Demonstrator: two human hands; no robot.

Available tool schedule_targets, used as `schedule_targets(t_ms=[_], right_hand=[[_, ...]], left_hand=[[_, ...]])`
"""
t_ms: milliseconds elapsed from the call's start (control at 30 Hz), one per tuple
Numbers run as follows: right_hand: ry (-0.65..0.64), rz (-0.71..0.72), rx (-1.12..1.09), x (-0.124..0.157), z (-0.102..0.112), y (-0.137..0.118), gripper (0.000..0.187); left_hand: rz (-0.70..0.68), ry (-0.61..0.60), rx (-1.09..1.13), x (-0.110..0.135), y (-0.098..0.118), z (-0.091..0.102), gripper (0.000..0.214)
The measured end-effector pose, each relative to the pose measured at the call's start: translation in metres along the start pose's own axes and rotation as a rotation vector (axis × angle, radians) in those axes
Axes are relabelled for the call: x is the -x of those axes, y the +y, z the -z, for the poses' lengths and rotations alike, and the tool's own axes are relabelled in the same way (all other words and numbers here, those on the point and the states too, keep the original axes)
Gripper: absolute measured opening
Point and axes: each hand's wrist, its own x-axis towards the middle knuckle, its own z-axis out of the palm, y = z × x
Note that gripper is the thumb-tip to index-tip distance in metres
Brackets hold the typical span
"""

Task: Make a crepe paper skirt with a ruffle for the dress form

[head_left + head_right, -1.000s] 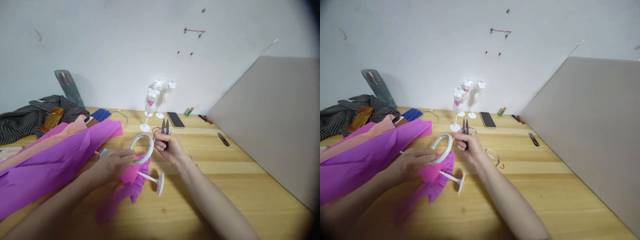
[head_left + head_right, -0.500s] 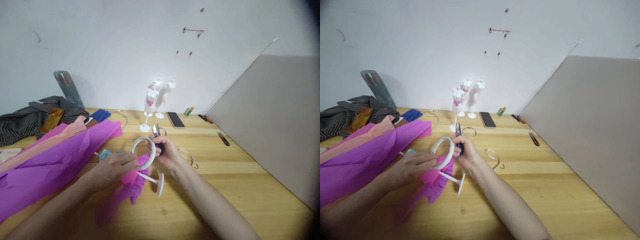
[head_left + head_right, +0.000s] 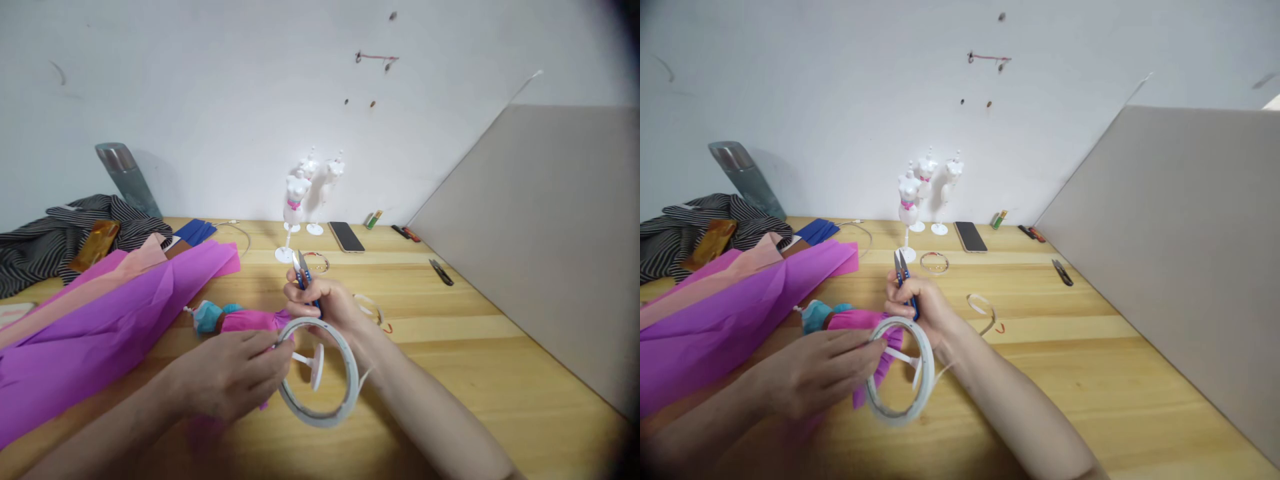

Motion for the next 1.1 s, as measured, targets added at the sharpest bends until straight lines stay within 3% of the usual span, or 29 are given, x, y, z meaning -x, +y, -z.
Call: schedule_targets(t_ms=[67, 133, 200, 267, 300, 333, 367, 533, 800, 867, 1033, 1067, 1100], right_hand=[[0.011, 0.024, 0.075, -0.001, 0.001, 0.001, 0.030], [0.083, 0.149, 0.262, -0.002, 0.006, -0.003, 0.027], [0.220, 0.348, 0.620, -0.004, 0.016, -0.012, 0.024], [0.366, 0.458, 1.206, -0.008, 0.029, -0.023, 0.023], [0.427, 0.398, 1.495, -0.011, 0.036, -0.028, 0.024], [0.436, 0.242, 1.727, -0.014, 0.044, -0.031, 0.026], [0.418, 0.162, 1.792, -0.017, 0.051, -0.032, 0.026], [0.362, -0.079, 1.936, -0.032, 0.078, -0.021, 0.024], [0.278, -0.135, 1.994, -0.032, 0.082, -0.019, 0.013], [0.275, -0.110, 1.972, -0.030, 0.075, -0.022, 0.006], [0.270, 0.111, 1.821, -0.020, 0.045, -0.021, 0.016], [0.222, 0.168, 1.720, -0.016, 0.038, -0.019, 0.020], [0.100, 0.247, 1.420, -0.011, 0.031, -0.016, 0.024]], left_hand=[[0.004, 0.046, 0.034, -0.001, 0.000, 0.003, 0.031], [0.035, 0.157, 0.038, 0.003, -0.005, 0.005, 0.030], [0.122, 0.245, -0.015, 0.009, -0.012, 0.004, 0.020], [0.228, 0.358, 0.009, 0.014, -0.017, 0.001, 0.016], [0.295, 0.413, 0.019, 0.015, -0.018, -0.001, 0.016], [0.352, 0.455, 0.034, 0.015, -0.019, -0.002, 0.016], [0.391, 0.493, 0.051, 0.015, -0.019, -0.004, 0.016], [0.470, 0.553, 0.121, 0.012, -0.020, -0.007, 0.014], [0.608, 0.469, 0.229, 0.013, -0.022, -0.006, 0.011], [0.621, 0.453, 0.227, 0.014, -0.022, -0.007, 0.013], [0.526, 0.425, 0.186, 0.015, -0.022, -0.010, 0.010], [0.510, 0.415, 0.164, 0.014, -0.021, -0.011, 0.010], [0.498, 0.398, 0.131, 0.014, -0.020, -0.012, 0.010]])
